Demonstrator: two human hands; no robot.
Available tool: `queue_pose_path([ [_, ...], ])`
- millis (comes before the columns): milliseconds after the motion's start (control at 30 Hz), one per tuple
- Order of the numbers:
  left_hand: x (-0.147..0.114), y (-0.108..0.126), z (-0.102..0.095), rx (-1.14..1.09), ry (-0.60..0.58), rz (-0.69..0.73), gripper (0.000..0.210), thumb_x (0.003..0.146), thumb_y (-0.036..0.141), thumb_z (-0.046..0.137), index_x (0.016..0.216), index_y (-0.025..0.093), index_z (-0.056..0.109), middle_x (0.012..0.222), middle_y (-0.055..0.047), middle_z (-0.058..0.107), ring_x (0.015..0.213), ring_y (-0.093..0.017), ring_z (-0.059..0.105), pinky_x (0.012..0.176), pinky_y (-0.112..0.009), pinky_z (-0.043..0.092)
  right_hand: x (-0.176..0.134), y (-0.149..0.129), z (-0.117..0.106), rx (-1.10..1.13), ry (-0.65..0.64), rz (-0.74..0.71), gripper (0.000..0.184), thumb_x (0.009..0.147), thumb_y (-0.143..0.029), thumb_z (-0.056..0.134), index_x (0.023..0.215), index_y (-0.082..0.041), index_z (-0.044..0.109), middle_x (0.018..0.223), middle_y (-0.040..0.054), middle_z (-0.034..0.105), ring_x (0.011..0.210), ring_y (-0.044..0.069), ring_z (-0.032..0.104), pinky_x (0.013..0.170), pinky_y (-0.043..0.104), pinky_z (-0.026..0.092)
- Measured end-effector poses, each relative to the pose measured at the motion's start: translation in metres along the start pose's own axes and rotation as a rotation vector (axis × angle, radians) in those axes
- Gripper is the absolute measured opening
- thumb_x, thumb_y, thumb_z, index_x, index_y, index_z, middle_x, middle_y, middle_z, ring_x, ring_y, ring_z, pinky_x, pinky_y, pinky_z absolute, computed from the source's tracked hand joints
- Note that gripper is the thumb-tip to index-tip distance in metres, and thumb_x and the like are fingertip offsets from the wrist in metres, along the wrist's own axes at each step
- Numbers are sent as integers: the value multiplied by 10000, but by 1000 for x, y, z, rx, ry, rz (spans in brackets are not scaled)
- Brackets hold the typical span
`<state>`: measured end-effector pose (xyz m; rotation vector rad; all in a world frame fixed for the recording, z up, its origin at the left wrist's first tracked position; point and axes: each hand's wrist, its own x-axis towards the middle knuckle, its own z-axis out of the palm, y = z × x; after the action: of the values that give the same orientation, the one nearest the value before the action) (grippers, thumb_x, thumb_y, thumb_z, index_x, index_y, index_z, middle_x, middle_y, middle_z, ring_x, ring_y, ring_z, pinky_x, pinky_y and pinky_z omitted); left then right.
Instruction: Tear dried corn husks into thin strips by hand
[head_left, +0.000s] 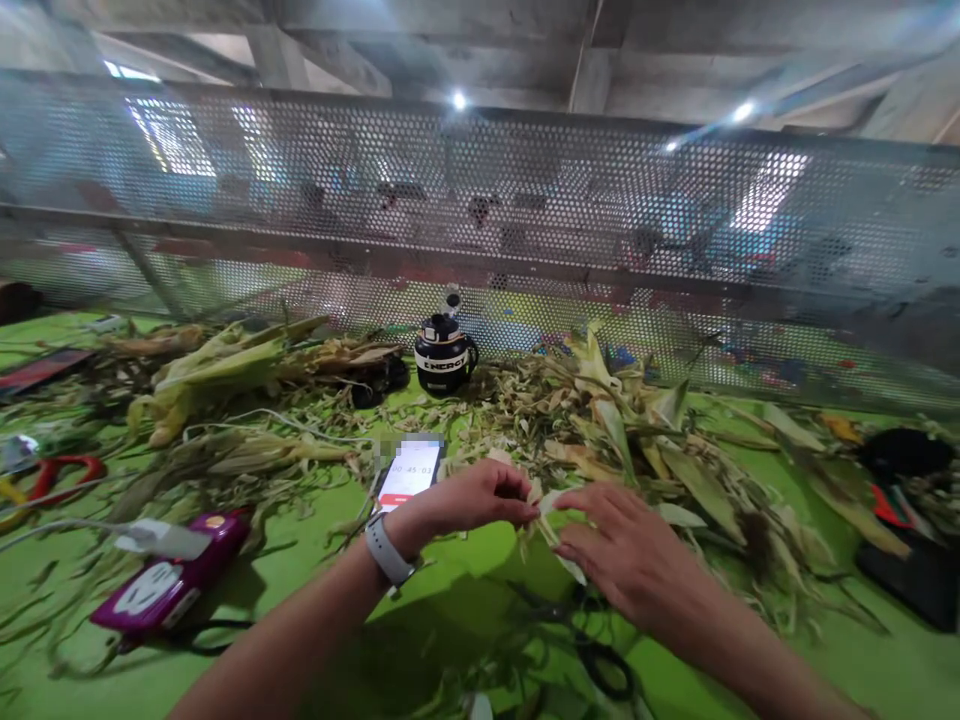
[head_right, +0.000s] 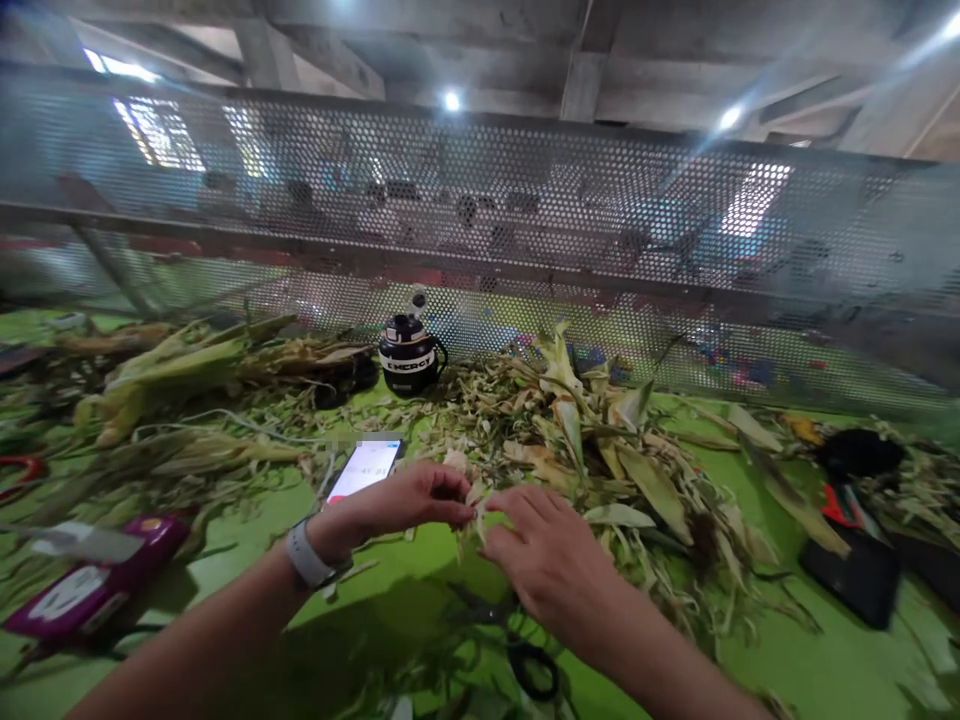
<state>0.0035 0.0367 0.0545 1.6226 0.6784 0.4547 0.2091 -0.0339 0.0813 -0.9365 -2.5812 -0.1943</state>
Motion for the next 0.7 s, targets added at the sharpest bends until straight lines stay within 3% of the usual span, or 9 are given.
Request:
queue_pose_path([
  [100,-5,6,10,229,-37,72,126,749,259,616,693,151,646,583,31,546,537,-90,436,526,-190,338,3,0,9,88,33,3,187,929,-206,395,882,-177,574,1070,111,628,999,226,562,874,403,456],
  [200,-11,13,19,430,-63,153,103,762,178,568,734,158,665,676,2,614,608,-110,510,591,-195,374,4,6,18,232,-69,199,251,958,-273,326,846,-182,530,849,75,641,781,189,594,690,319,482],
  [267,-13,17,21,506,-69,174,129,767,144,540,764,155,669,743,-17,646,668,-119,545,645,-201,391,4,8,22,287,-108,332,277,963,-321,312,819,-186,505,716,35,602,636,162,565,572,268,434],
  [367,-14,19,21,517,8,193,126,775,155,536,782,153,662,763,-22,649,692,-121,552,670,-210,400,3,5,26,350,-36,421,304,960,-382,302,810,-191,484,630,1,550,531,138,512,517,244,371],
  [500,-10,13,18,284,182,218,117,773,254,602,816,158,651,879,-46,634,818,-147,564,757,-235,417,3,1,27,427,123,532,307,948,-419,302,813,-199,468,601,-19,506,500,129,475,492,233,344],
  [600,-5,7,20,-19,198,201,179,743,318,658,839,167,652,995,-59,627,936,-169,552,848,-265,396,2,1,28,467,210,622,287,935,-423,332,809,-201,462,612,-18,513,519,133,486,500,230,360],
  [700,-1,3,27,-342,246,96,246,681,354,722,788,151,633,756,-3,609,737,-119,543,753,-252,417,3,2,29,500,274,682,268,932,-410,349,811,-202,466,631,-13,528,550,135,505,522,227,382],
])
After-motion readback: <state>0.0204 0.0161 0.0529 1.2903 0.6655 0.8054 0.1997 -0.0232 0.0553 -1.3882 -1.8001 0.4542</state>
